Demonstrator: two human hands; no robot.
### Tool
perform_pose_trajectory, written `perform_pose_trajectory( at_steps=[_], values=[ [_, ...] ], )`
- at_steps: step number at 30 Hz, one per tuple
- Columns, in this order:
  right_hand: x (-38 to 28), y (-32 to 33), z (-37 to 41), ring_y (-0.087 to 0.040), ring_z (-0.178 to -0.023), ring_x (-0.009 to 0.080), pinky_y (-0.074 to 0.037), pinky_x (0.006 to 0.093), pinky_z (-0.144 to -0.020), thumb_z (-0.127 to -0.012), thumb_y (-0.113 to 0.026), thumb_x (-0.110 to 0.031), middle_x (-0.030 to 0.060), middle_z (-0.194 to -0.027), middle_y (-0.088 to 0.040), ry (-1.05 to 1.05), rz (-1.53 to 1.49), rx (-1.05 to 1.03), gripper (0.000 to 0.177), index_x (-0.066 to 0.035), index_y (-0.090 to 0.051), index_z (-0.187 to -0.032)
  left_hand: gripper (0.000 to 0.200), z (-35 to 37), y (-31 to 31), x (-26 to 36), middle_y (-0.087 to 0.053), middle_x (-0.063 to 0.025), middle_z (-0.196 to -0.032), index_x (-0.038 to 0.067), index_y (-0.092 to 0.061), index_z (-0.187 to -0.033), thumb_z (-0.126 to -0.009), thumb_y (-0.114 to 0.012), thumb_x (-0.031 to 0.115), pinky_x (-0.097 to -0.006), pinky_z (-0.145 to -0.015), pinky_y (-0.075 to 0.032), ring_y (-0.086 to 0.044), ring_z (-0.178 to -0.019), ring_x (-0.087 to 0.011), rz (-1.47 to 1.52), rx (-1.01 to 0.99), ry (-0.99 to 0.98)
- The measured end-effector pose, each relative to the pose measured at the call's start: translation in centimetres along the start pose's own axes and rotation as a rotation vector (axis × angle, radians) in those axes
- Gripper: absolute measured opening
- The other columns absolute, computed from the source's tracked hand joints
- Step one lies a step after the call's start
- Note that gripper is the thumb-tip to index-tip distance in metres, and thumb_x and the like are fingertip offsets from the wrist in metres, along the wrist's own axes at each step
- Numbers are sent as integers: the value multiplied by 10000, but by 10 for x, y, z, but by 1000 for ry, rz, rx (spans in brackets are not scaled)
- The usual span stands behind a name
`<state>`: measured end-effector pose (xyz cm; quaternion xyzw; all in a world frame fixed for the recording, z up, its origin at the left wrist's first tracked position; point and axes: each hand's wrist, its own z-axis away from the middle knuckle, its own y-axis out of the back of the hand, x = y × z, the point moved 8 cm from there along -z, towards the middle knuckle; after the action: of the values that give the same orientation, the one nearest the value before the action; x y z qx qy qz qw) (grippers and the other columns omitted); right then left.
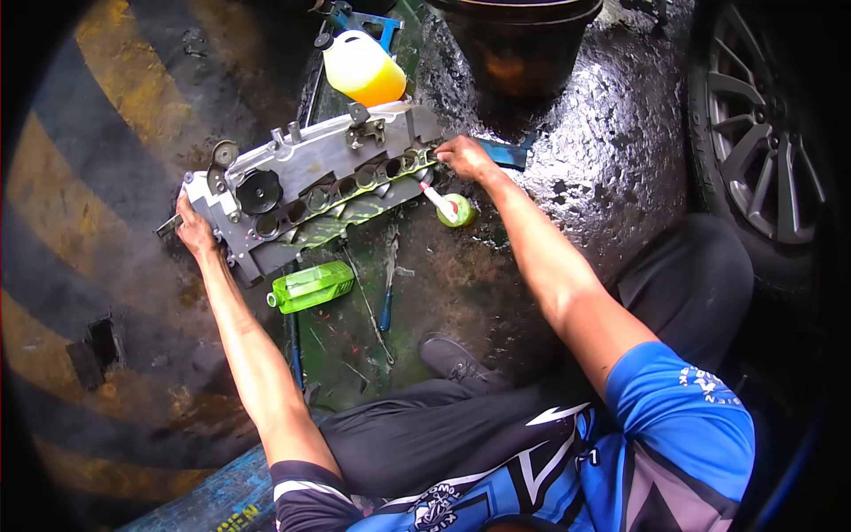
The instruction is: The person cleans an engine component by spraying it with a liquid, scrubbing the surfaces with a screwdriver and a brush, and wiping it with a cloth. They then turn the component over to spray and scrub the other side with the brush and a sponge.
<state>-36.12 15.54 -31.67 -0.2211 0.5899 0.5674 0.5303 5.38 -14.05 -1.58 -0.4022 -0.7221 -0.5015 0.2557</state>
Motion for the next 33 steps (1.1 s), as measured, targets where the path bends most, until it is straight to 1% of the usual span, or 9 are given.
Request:
perform_pose_trajectory(
  at_steps=[3,7,11,14,17,19,24,29,33],
  values=[
    [32,14,9,-713,-1012,298,-528,397,-926,-922,-692,-261,155,-1053,-751,-52,-137,-69,282,-99,-748,-1147,555,8,-1,12,-726,-93,-1081,68,-720,-1221,-958,-551,527,-362,-822,-536,-689,-899,-204,49,33,54],
    [3,14,16,-709,-1000,340,-529,417,-920,-931,-663,-246,177,-1042,-739,-26,127,167,262,-100,-751,-1129,446,25,-5,24,-721,-60,-1090,29,-724,-1188,-997,-556,396,-349,-899,-498,-635,-976,-180,102,51,200],
    [1,8,8,-700,-1046,338,-528,419,-935,-931,-663,-242,167,-1061,-736,136,193,-12,240,-125,-761,-1117,436,26,-5,36,-723,-73,-1085,15,-718,-1188,-1000,-563,377,-339,-905,-492,-637,-982,-167,52,70,99],
    [-2,63,37,-709,-1050,314,-528,405,-945,-921,-685,-254,158,-1074,-741,-111,105,37,240,-125,-771,-1103,422,23,-8,31,-722,-57,-1057,-13,-710,-1165,-1013,-549,346,-321,-905,-480,-624,-978,-150,107,41,41],
    [-50,93,47,-715,-1038,311,-527,390,-943,-920,-691,-244,177,-1057,-742,-82,185,15,238,-94,-773,-1085,406,32,-7,51,-697,-32,-985,-18,-718,-1108,-998,-582,349,-307,-848,-477,-588,-907,-122,59,50,-44],
    [-116,100,63,-724,-1008,310,-533,385,-915,-926,-686,-260,177,-1030,-746,58,120,-18,257,-72,-766,-1082,408,35,-7,56,-684,-15,-932,-14,-727,-1076,-989,-603,365,-305,-826,-472,-576,-876,-122,71,58,55],
    [-228,35,85,-722,-969,321,-551,418,-895,-933,-666,-277,161,-1017,-742,340,35,-16,256,-97,-763,-1087,463,29,-9,58,-729,-96,-1052,-18,-700,-1188,-1001,-586,390,-336,-892,-487,-631,-962,-174,79,39,2],
    [-267,-28,79,-708,-928,364,-550,464,-882,-931,-622,-240,164,-956,-739,427,86,70,219,-102,-768,-1018,472,36,-8,62,-731,-136,-1038,-37,-686,-1181,-1004,-579,387,-351,-889,-491,-643,-952,-199,27,28,21],
    [-282,-52,67,-692,-906,391,-543,475,-848,-894,-611,-173,192,-874,-719,490,200,-50,171,-79,-752,-911,468,38,-8,60,-726,-164,-993,-32,-681,-1159,-1000,-573,395,-369,-870,-496,-644,-928,-215,-1,4,34]
  ],
)
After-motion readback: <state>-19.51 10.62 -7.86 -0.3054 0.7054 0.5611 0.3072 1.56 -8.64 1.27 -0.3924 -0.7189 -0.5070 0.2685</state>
